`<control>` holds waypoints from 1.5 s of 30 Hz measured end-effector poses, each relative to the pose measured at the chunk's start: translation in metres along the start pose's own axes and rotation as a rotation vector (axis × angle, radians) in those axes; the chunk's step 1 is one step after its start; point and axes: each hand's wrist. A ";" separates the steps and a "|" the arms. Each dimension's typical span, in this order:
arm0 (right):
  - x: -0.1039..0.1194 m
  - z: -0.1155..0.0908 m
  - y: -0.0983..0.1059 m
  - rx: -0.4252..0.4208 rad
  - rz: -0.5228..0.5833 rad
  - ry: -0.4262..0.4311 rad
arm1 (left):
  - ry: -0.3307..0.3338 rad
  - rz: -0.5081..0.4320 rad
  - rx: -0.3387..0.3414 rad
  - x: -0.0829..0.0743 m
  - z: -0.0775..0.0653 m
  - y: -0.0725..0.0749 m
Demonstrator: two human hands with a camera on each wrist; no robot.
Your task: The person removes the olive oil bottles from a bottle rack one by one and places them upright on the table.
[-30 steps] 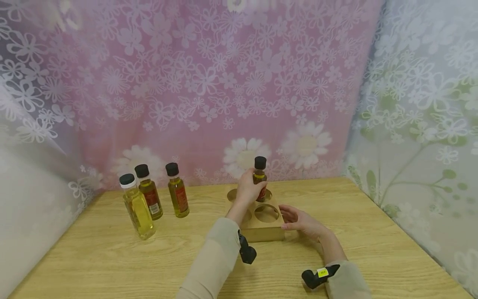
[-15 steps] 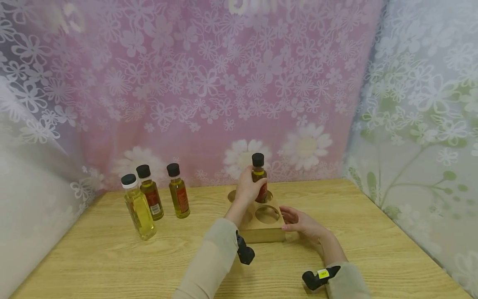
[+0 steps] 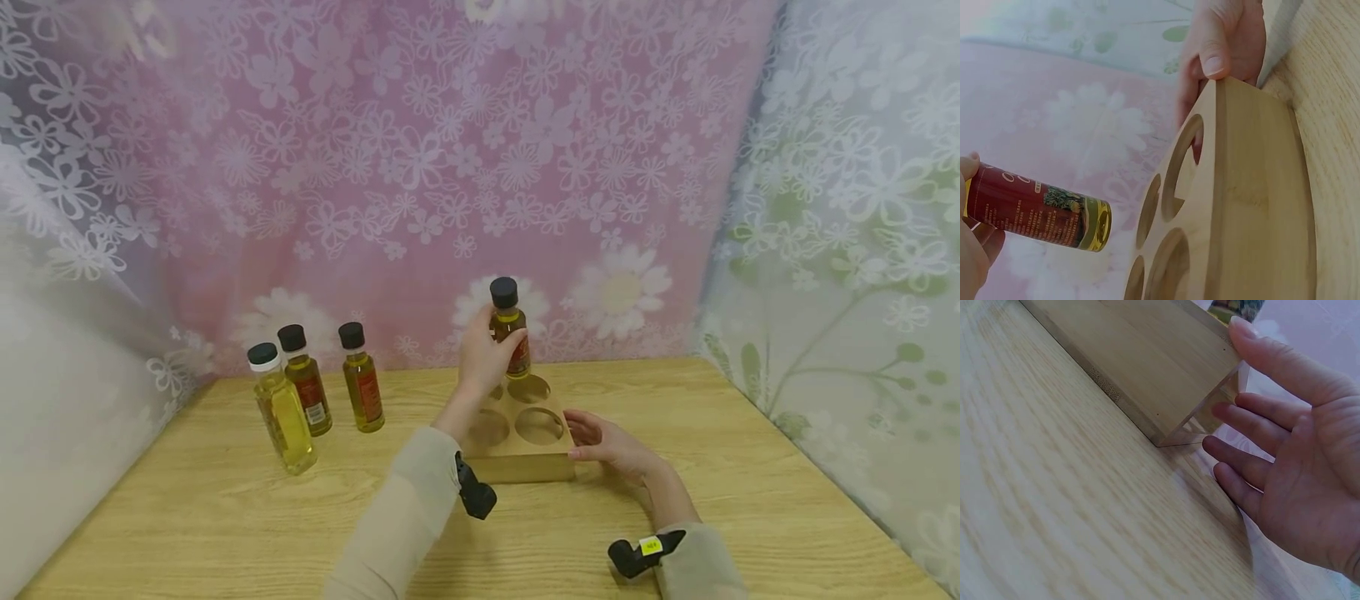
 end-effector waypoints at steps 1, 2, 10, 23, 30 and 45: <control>0.000 0.000 0.000 -0.004 0.000 -0.002 | 0.002 0.002 -0.001 -0.001 0.001 0.003; 0.000 0.000 0.001 -0.003 0.002 0.000 | 0.004 0.001 -0.004 -0.002 0.002 0.006; 0.003 0.000 0.005 0.000 0.018 0.002 | -0.025 0.020 -0.064 0.001 0.009 0.032; 0.003 0.001 0.004 0.005 0.010 0.016 | -0.004 0.078 -0.116 0.017 -0.002 0.088; 0.003 0.000 0.002 0.000 0.021 0.009 | 0.034 0.125 -0.091 0.021 -0.009 0.117; 0.000 0.001 0.001 0.012 0.006 0.002 | 0.184 0.216 -0.064 0.032 -0.021 0.165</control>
Point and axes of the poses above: each hand's wrist, its own z-axis towards the middle knuckle, its own y-axis out of the back of the hand, x = y × z, and after that the axes turned 13 degrees about -x, right-handed
